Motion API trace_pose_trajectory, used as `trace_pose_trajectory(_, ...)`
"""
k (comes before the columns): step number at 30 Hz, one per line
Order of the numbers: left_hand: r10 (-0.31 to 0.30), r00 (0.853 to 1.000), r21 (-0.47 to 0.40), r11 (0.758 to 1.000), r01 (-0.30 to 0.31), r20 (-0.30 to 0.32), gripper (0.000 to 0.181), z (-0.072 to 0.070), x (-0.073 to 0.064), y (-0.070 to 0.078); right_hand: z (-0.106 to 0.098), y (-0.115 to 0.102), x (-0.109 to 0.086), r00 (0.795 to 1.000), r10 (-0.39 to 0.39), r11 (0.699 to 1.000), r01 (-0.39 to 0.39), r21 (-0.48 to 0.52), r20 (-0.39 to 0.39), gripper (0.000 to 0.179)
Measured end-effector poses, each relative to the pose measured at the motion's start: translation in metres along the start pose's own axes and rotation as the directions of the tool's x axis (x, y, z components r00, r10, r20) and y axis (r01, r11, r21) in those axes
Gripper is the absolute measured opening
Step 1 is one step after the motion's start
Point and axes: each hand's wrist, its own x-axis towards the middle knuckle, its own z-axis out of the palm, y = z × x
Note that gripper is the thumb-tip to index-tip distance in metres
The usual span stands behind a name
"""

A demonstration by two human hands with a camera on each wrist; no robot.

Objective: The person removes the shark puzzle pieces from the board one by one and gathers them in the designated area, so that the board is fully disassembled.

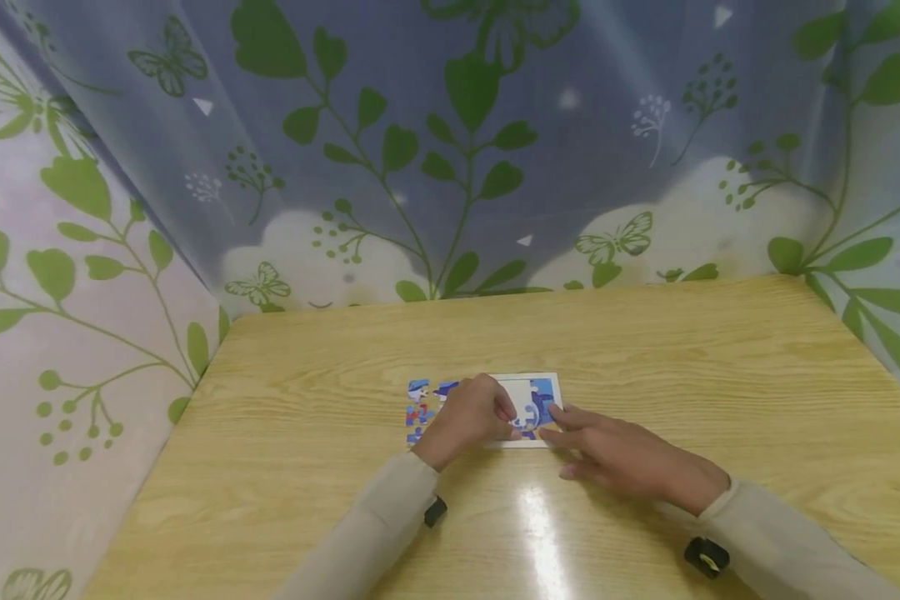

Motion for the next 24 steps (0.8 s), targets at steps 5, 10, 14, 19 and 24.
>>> trace_pose_trajectory(5,-0.026,1.0,-0.007,1.0,0.026,0.004,0.013,0.0,0.0012,0.0005,-0.0001,-0.0007,-0.0003,1.0,-0.001,1.0,0.0,-0.014,-0.004,0.054)
trace_pose_trajectory(10,-0.054,0.998,-0.02,0.998,0.054,0.008,0.009,-0.0004,0.0011,0.0015,0.0,-0.0017,-0.0001,1.0,0.007,1.0,-0.007,-0.009,0.003,0.054)
trace_pose_trajectory(14,-0.067,0.998,-0.046,0.997,0.067,0.017,0.007,-0.0007,0.0004,0.0016,-0.0004,-0.0024,-0.0003,1.0,0.009,1.0,-0.009,0.0,0.007,0.053)
trace_pose_trajectory(19,-0.075,0.997,-0.068,0.995,0.076,0.026,0.007,-0.0007,-0.0005,0.001,-0.0002,-0.0025,0.0,1.0,0.004,1.0,-0.004,0.0,0.007,0.052)
trace_pose_trajectory(24,-0.085,0.996,-0.085,0.992,0.088,0.034,0.003,-0.0014,-0.0009,0.0006,0.0005,-0.0018,0.0001,1.0,0.007,1.0,-0.007,-0.01,0.007,0.052)
